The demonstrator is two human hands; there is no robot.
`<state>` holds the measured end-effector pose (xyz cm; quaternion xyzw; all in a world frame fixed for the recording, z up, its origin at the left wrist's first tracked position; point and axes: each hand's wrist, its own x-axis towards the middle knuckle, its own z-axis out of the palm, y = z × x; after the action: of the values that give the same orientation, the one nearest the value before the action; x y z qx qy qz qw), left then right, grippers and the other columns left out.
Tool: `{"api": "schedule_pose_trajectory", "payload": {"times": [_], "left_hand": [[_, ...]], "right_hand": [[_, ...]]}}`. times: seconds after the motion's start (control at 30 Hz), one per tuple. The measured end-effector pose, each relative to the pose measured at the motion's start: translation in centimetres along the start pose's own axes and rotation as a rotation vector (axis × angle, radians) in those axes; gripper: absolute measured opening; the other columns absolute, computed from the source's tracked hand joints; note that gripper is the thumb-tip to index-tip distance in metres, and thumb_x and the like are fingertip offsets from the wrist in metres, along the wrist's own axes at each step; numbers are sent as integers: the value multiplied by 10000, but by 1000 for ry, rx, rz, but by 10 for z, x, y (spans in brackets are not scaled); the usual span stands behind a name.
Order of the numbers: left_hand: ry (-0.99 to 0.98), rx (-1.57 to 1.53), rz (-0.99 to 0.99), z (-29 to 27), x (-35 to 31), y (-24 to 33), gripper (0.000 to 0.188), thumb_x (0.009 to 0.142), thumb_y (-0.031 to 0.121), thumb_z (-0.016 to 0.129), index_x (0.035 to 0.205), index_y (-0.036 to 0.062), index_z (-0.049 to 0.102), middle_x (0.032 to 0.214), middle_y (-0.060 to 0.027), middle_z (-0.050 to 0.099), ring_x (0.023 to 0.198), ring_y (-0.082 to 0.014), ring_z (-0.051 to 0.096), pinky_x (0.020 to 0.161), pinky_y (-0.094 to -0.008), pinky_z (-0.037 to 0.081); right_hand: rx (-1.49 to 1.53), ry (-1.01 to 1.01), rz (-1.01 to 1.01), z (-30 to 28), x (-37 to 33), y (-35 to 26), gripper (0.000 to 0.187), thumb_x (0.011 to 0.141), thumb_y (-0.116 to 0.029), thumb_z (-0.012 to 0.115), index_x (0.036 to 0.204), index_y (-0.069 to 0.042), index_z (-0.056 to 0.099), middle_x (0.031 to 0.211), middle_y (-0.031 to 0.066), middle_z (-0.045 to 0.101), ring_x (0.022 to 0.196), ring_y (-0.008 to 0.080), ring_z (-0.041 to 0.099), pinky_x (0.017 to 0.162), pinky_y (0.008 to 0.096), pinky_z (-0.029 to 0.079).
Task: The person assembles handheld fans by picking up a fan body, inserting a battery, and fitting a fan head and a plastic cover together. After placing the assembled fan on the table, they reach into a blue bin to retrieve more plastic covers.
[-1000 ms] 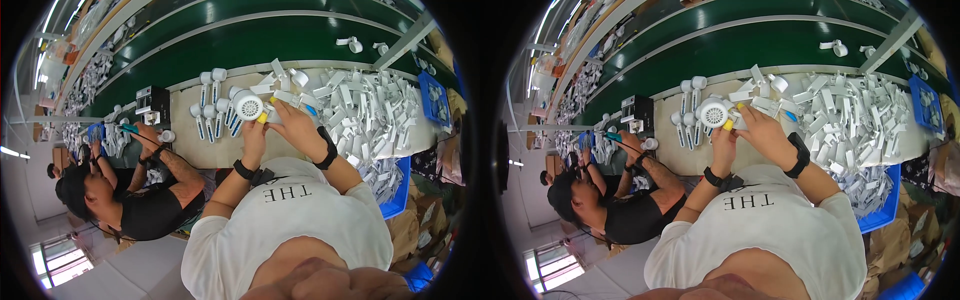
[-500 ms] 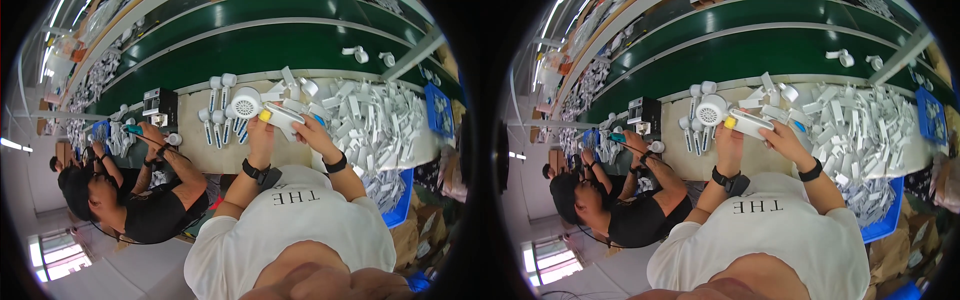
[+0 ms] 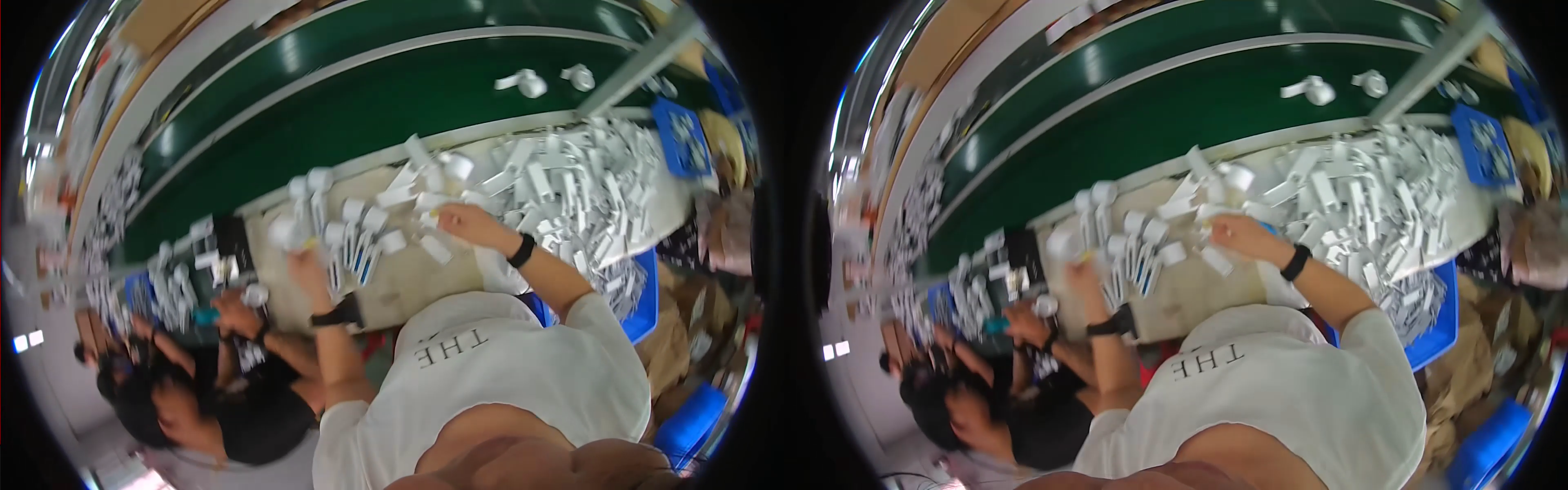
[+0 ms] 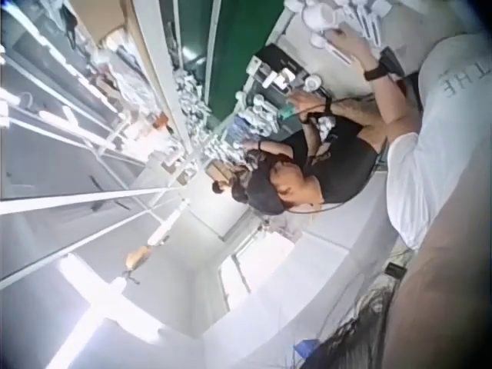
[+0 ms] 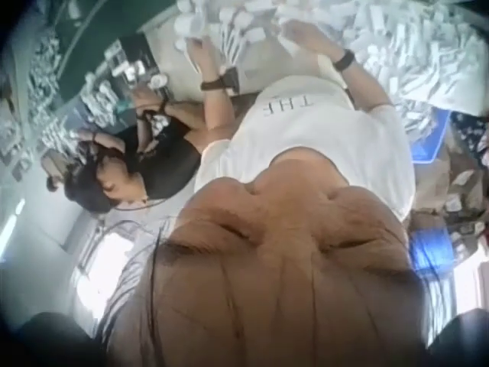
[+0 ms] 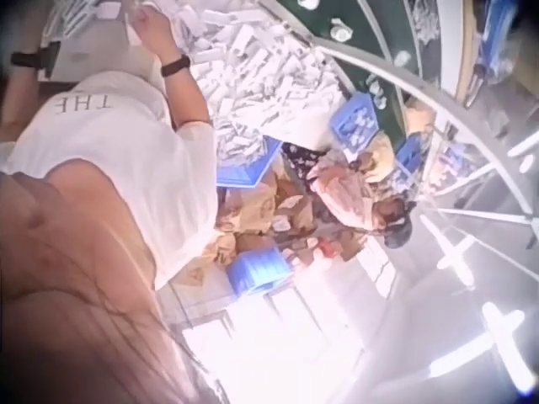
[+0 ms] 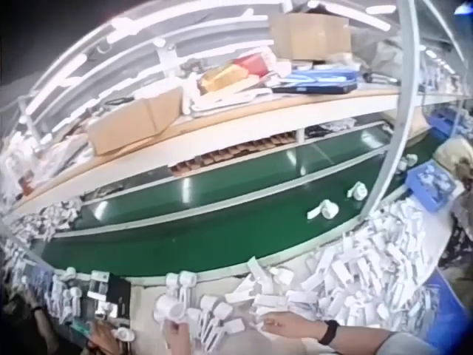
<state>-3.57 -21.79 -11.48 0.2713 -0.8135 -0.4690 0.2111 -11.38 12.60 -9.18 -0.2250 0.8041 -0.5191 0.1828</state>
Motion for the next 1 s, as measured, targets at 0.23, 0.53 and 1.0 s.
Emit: {"api": "schedule_pose_trajectory", "payload": {"times": [0.23, 0.53, 1.0], "left_hand": [[-47, 1067, 136, -65, 66, -144, 170, 771, 153, 510, 785, 2, 586, 746, -181, 603, 713, -292, 582, 633, -373, 431], [235, 851, -8, -60, 34, -103, 475, 672, -61, 493, 1142, -80, 423, 1124, -245, 483, 1068, -403, 439, 999, -407, 257], [-1072, -1381, -568, 122, -48, 109, 605, 891, 493, 293, 1101, -45, 475, 1117, -193, 532, 997, -295, 550, 840, -355, 445]], "right_hand": [[-524, 744, 201, -192, 65, 107, 394, 701, -192, 639, 1063, -74, 538, 1055, 139, 547, 999, 301, 515, 846, 370, 427], [-623, 665, 744, -249, 135, 188, 624, 633, -211, 666, 1160, -75, 361, 1088, 197, 482, 955, 365, 535, 814, 427, 453], [-560, 17, -571, -100, 34, -121, 599, 563, 71, 628, 1116, -83, 454, 1172, 136, 471, 1058, 328, 484, 846, 361, 442]]}}
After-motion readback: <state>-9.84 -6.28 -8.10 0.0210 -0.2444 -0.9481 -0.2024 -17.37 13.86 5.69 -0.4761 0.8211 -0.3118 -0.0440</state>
